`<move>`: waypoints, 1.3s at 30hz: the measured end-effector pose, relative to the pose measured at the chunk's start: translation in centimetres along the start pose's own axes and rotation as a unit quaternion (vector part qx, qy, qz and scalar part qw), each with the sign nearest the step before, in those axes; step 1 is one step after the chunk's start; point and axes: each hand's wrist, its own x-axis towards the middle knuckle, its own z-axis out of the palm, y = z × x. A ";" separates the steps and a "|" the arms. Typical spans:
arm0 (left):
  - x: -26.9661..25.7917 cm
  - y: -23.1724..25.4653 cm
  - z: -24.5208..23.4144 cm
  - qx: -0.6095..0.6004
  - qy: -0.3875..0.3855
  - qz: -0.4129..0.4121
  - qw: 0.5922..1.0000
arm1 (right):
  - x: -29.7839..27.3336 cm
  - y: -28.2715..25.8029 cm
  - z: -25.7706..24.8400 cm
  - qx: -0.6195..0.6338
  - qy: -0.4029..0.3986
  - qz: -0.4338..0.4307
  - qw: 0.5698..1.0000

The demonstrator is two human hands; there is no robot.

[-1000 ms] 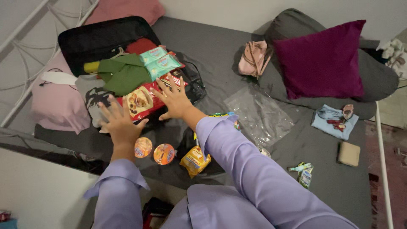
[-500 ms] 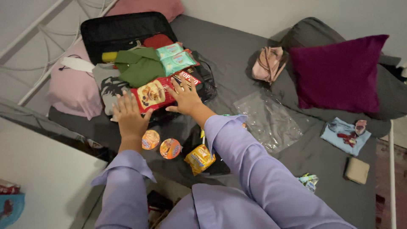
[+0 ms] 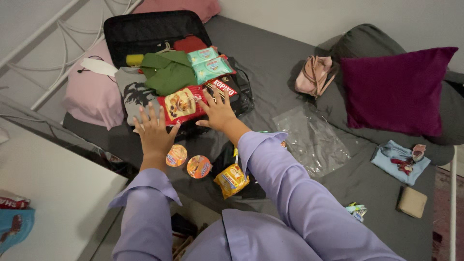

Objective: The person packs various snacks and items into a suitcase by taking them from a desk and a drawer and arranging them inside.

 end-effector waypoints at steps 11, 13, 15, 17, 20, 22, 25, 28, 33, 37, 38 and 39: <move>0.4 0.2 0.9 -0.017 0.016 0.007 1.000 | -0.1 0.5 0.4 0.010 -0.032 0.017 0.999; 0.4 0.3 0.8 -0.024 0.014 0.010 1.000 | 0.0 0.7 0.5 0.013 -0.034 0.017 0.999; 0.5 0.3 0.7 -0.030 0.012 0.013 0.999 | 0.1 0.7 0.6 0.016 -0.037 0.017 0.999; 0.7 0.3 0.7 -0.030 -0.013 0.015 0.999 | 0.2 0.7 0.8 0.009 -0.028 0.017 0.999; 0.8 0.4 0.9 -0.037 -0.014 0.009 0.999 | 0.4 0.7 1.0 0.004 -0.030 0.014 0.999; 0.8 0.3 1.1 -0.028 -0.019 0.006 0.999 | 0.6 0.6 1.0 0.005 -0.033 0.013 0.999; 0.8 0.2 1.5 -0.023 -0.026 0.003 0.999 | 0.8 0.5 1.2 0.007 -0.038 0.013 0.999; 0.6 0.0 2.3 -0.029 -0.016 0.004 0.999 | 0.7 0.5 1.4 0.009 -0.029 0.013 0.999; 0.3 -0.4 3.4 -0.019 0.008 0.019 1.000 | 0.9 0.5 1.6 0.015 -0.015 0.013 1.000; 0.2 -0.7 3.9 -0.013 0.007 0.024 1.000 | 1.1 0.4 1.5 0.021 -0.033 0.021 0.999; 0.2 -0.8 4.0 -0.007 0.011 0.027 1.000 | 1.1 0.4 1.6 0.018 -0.036 0.020 0.999; 0.1 -0.8 4.1 -0.007 0.011 0.027 1.000 | 1.1 0.3 1.6 0.018 -0.036 0.019 0.999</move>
